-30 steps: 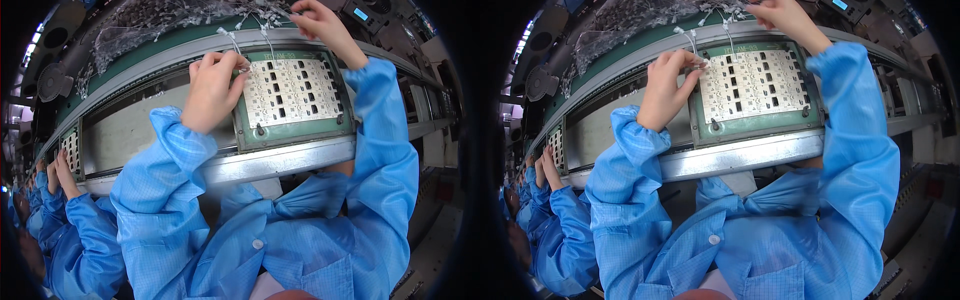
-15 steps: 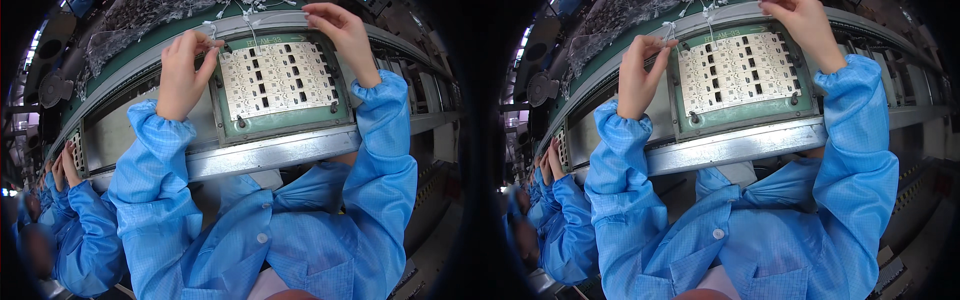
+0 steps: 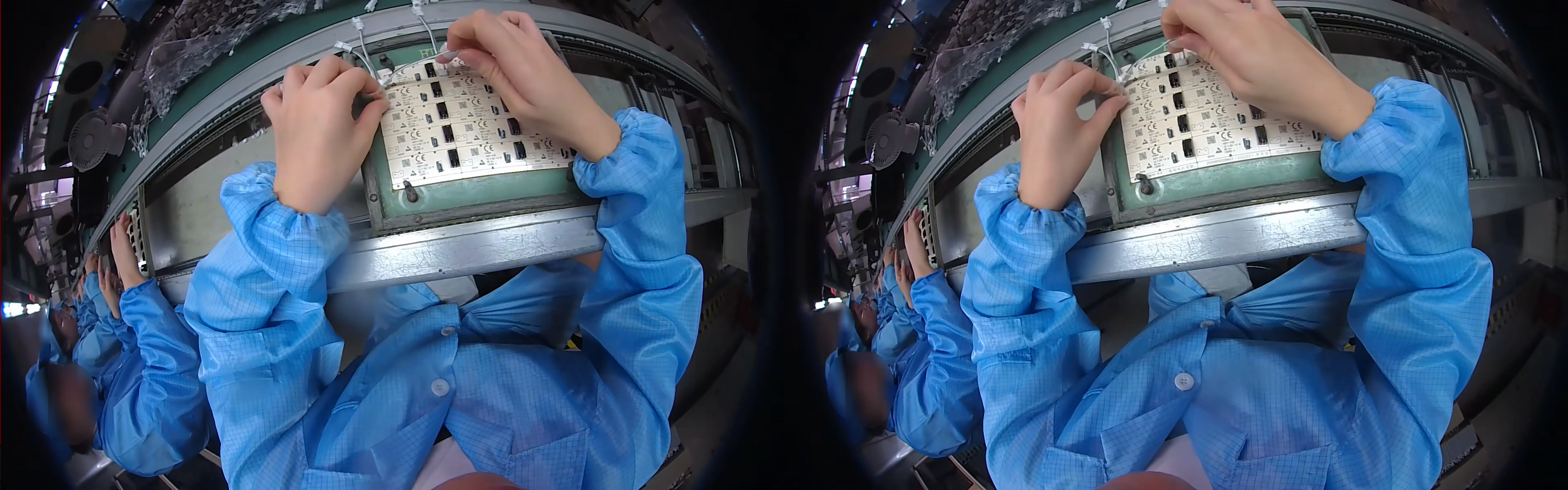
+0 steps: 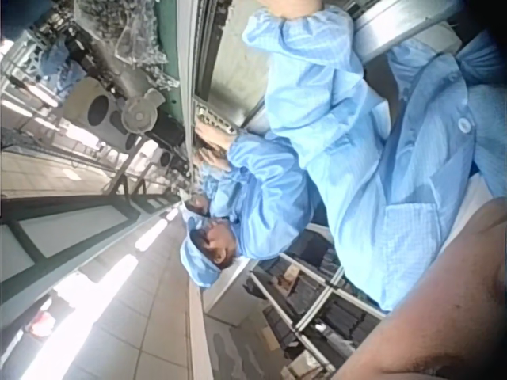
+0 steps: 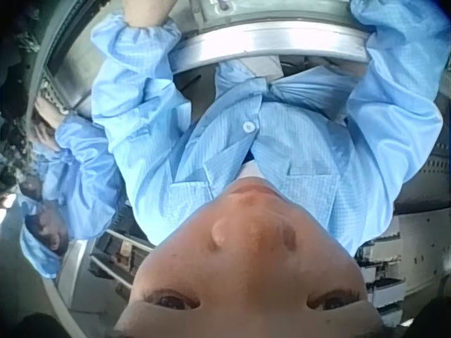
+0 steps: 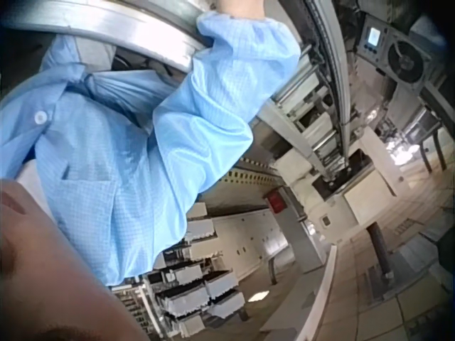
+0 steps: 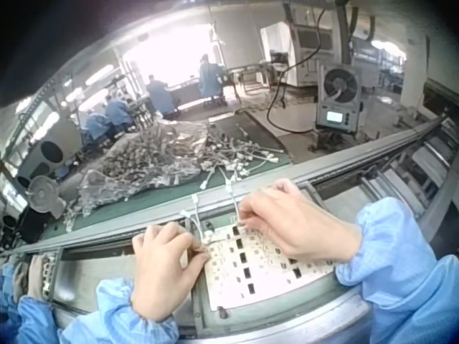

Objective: Manually inserting wires and components into circuit boards on an industrial assembly line.

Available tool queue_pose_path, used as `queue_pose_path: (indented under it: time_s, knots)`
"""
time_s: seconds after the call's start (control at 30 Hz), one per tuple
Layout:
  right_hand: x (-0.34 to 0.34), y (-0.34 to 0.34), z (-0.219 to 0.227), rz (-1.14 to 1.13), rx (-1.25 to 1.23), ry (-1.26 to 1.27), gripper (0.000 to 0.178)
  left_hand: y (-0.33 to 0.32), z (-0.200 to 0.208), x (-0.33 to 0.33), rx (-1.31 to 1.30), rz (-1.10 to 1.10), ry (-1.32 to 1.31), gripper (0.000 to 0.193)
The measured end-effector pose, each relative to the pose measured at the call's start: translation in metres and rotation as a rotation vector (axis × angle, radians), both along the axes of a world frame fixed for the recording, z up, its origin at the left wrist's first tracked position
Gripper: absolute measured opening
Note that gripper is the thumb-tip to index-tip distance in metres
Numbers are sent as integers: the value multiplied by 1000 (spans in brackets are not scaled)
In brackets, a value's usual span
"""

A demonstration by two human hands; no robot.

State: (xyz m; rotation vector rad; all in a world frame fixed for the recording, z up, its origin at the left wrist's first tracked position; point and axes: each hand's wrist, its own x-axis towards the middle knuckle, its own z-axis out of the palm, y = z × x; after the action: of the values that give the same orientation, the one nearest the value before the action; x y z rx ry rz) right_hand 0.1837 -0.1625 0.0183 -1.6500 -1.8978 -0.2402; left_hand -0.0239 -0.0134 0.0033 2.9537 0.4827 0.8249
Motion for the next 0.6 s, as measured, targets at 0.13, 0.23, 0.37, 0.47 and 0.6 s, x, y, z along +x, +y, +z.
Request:
queue_pose_path:
  time_s: [0.13,0.23,0.37,0.47,0.6]
  knots:
    - [3,6,-16,3,-24,9,12,2,-1,-1,-55,24,14,7]
    - [-12,4,3,19,-174,199,13,3,-2,-4,-89,46,30,8]
    - [-6,0,12,-10,-307,258,14,10,-3,2,-256,38,43,11]
    - [0,-7,11,8,-247,307,12,13,-6,3,-302,34,15,13]
    - [15,-9,5,-129,-40,180,12,20,-7,5,-483,34,-15,16]
